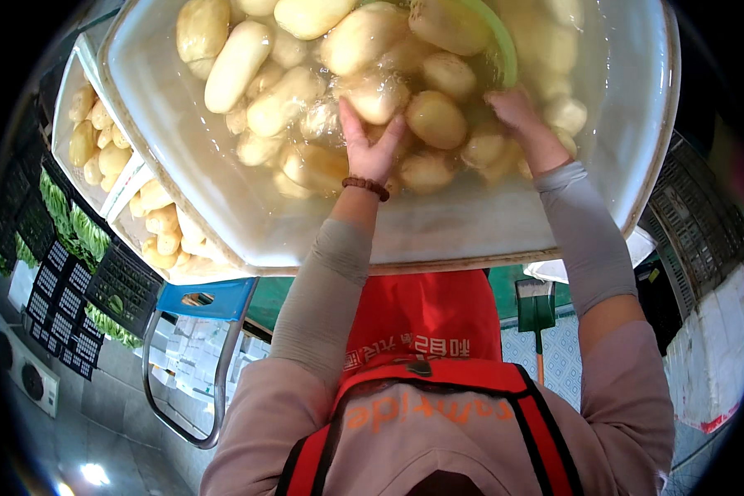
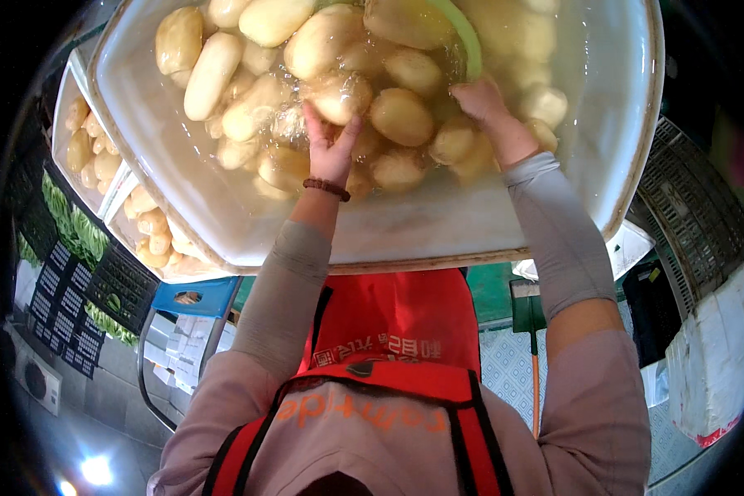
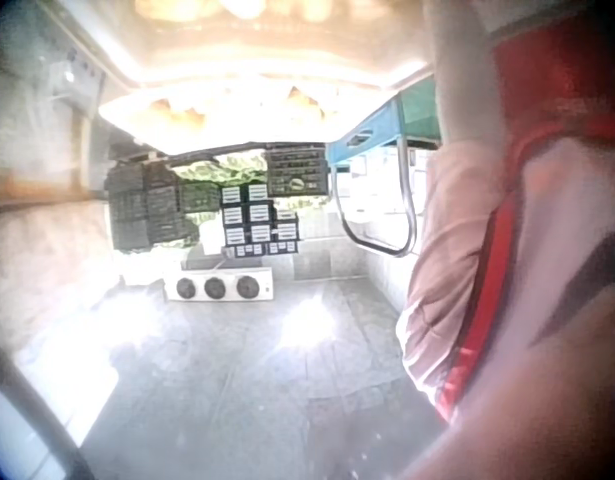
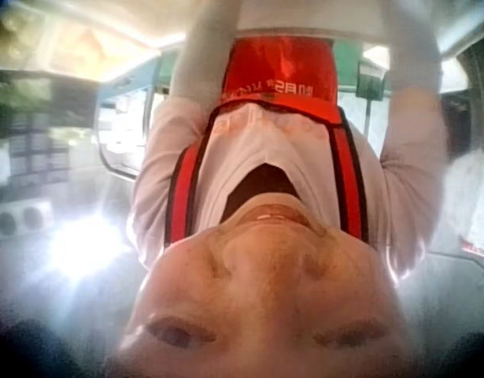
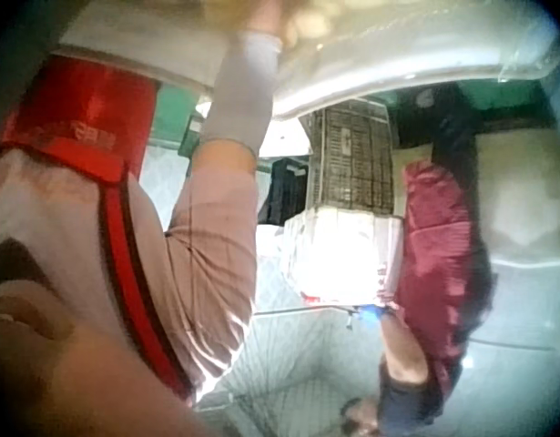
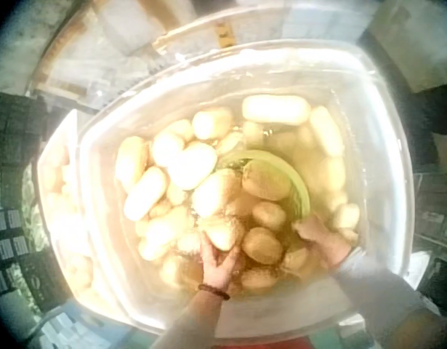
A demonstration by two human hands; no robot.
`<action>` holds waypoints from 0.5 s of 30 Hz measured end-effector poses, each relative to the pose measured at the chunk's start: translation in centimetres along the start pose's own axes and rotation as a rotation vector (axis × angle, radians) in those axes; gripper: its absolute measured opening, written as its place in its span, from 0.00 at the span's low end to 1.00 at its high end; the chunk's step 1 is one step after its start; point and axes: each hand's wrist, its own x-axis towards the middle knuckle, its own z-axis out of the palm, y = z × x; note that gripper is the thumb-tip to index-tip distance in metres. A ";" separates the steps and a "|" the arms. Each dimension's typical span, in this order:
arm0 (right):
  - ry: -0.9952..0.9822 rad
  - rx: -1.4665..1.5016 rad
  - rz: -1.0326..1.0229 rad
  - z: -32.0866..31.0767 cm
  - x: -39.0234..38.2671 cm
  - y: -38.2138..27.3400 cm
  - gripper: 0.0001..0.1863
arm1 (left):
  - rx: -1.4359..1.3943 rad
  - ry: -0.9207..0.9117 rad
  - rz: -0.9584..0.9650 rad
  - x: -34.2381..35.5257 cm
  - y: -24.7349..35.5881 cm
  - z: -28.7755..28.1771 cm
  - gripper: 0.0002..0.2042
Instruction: The person uses a green scoop to transfer peeled root vegetables from a water-filled tub into white crates. After filling the crates, they push a hand truck loaded with the crates across the warehouse floor and then pour the vegetables onto a metal table.
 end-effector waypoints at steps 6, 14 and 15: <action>-0.167 0.291 0.161 0.0 0.3 1.4 0.09 | 0.391 -0.275 0.221 -0.5 2.5 1.0 0.49; -0.275 0.544 0.320 -0.8 -1.1 -2.3 0.13 | 0.267 0.329 0.249 4.0 2.4 -5.1 0.40; -0.293 0.560 0.318 -0.6 -1.2 -2.3 0.13 | -0.022 0.272 0.152 4.6 2.2 -6.0 0.39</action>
